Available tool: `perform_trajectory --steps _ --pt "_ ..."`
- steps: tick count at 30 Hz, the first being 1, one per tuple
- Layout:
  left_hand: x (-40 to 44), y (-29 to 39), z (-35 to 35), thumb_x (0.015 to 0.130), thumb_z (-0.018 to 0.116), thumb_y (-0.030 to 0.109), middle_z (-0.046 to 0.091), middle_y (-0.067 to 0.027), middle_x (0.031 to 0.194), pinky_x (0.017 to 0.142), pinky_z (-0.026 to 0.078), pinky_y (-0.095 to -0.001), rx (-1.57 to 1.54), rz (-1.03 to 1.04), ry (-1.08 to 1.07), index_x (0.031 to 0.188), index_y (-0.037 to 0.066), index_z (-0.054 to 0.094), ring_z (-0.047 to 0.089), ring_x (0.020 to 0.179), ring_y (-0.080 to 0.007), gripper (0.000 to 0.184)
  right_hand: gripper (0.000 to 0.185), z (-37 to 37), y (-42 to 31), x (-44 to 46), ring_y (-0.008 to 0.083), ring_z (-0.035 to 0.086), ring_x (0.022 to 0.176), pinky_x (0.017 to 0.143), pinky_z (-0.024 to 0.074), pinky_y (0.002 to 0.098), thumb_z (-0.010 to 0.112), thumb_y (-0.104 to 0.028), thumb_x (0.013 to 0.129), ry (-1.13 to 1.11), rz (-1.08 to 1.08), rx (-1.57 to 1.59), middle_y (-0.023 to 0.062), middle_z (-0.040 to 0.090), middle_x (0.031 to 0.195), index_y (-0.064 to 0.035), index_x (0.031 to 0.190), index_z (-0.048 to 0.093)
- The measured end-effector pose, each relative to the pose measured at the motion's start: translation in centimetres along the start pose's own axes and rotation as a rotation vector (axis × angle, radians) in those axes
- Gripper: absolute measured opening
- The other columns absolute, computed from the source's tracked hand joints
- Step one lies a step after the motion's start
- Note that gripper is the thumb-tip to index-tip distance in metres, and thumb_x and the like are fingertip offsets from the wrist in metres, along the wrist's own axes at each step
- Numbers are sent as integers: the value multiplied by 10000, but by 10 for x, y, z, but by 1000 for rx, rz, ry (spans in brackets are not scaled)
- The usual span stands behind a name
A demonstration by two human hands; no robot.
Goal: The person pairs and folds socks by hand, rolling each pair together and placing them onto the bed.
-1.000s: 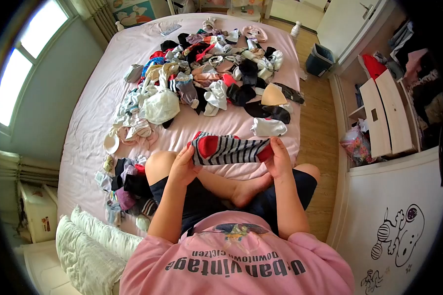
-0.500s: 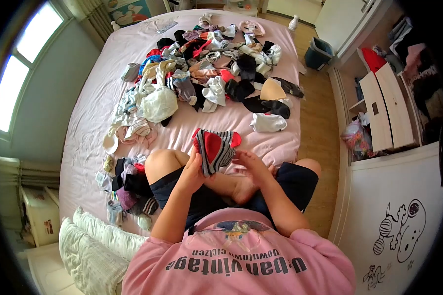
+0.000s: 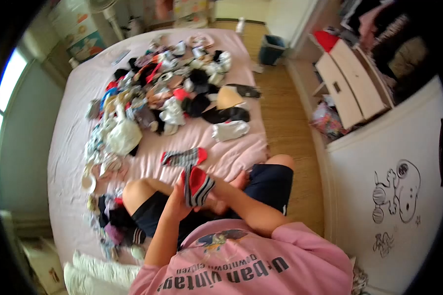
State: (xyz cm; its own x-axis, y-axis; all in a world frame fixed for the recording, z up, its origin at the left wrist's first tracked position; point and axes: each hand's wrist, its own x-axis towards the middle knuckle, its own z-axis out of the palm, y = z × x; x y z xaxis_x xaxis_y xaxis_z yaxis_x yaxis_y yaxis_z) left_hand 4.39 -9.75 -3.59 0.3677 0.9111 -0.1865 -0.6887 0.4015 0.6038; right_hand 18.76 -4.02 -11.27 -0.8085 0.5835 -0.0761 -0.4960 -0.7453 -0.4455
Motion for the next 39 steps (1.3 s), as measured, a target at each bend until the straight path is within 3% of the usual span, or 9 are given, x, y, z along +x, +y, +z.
perform_trajectory --steps 5,11,13,19,20,23,26,35,39 --pt "2 -6 9 782 372 633 495 -98 1124 365 389 -241 10 -24 2 1338 147 198 569 727 -190 758 343 27 -15 -13 196 612 810 664 528 362 512 -274 822 -175 180 20 94 609 985 -35 1065 536" --pt "7 8 -15 816 411 559 489 -88 1142 438 456 -290 117 -35 -129 1309 134 261 559 805 -201 668 318 16 -19 -16 202 562 951 862 435 391 490 -277 840 94 -4 71 92 582 1049 -65 1074 536" --pt "8 16 -12 866 483 335 495 -79 1139 618 503 -307 71 345 353 1297 139 306 555 877 -195 506 258 -29 -16 -12 171 560 891 797 421 324 489 -217 843 152 -281 154 79 582 1039 -86 1060 538" --pt "5 39 -45 893 428 131 499 -53 1135 771 464 -319 381 562 372 1267 112 347 526 985 -191 382 97 -44 -51 -24 122 523 696 617 427 259 491 -115 840 439 -420 -20 21 557 813 -96 922 540" --pt "7 36 -54 892 433 126 496 -52 1137 755 466 -321 392 549 401 1276 110 334 526 984 -191 396 122 -56 -55 -28 142 550 830 714 448 293 508 -170 845 431 -371 -179 23 573 949 -112 946 539" --pt "7 54 -34 903 395 110 476 -94 1183 854 424 -330 69 669 397 1273 40 340 507 1037 -210 381 153 -53 -78 -42 102 391 514 514 355 254 536 -150 817 673 -478 -38 -42 379 549 -152 689 452" --pt "-8 73 -48 904 401 123 487 -81 1168 849 411 -293 671 566 611 1278 33 344 507 1026 -179 389 60 -73 -89 -59 75 311 475 504 335 264 545 -100 813 798 -565 -29 -54 331 547 -137 824 500" --pt "-13 90 41 849 463 61 527 -41 1065 901 337 -256 700 251 331 1201 -13 424 466 1030 -114 362 495 -16 -46 -18 200 581 737 644 496 351 344 -540 857 336 188 -45 62 584 839 -126 1105 454" --pt "-18 105 35 654 534 -46 532 -85 1009 863 347 -344 1248 316 -79 806 -4 555 468 979 -212 158 553 28 -52 -9 234 594 877 670 512 356 389 -561 828 90 200 40 99 586 997 -128 1168 433"
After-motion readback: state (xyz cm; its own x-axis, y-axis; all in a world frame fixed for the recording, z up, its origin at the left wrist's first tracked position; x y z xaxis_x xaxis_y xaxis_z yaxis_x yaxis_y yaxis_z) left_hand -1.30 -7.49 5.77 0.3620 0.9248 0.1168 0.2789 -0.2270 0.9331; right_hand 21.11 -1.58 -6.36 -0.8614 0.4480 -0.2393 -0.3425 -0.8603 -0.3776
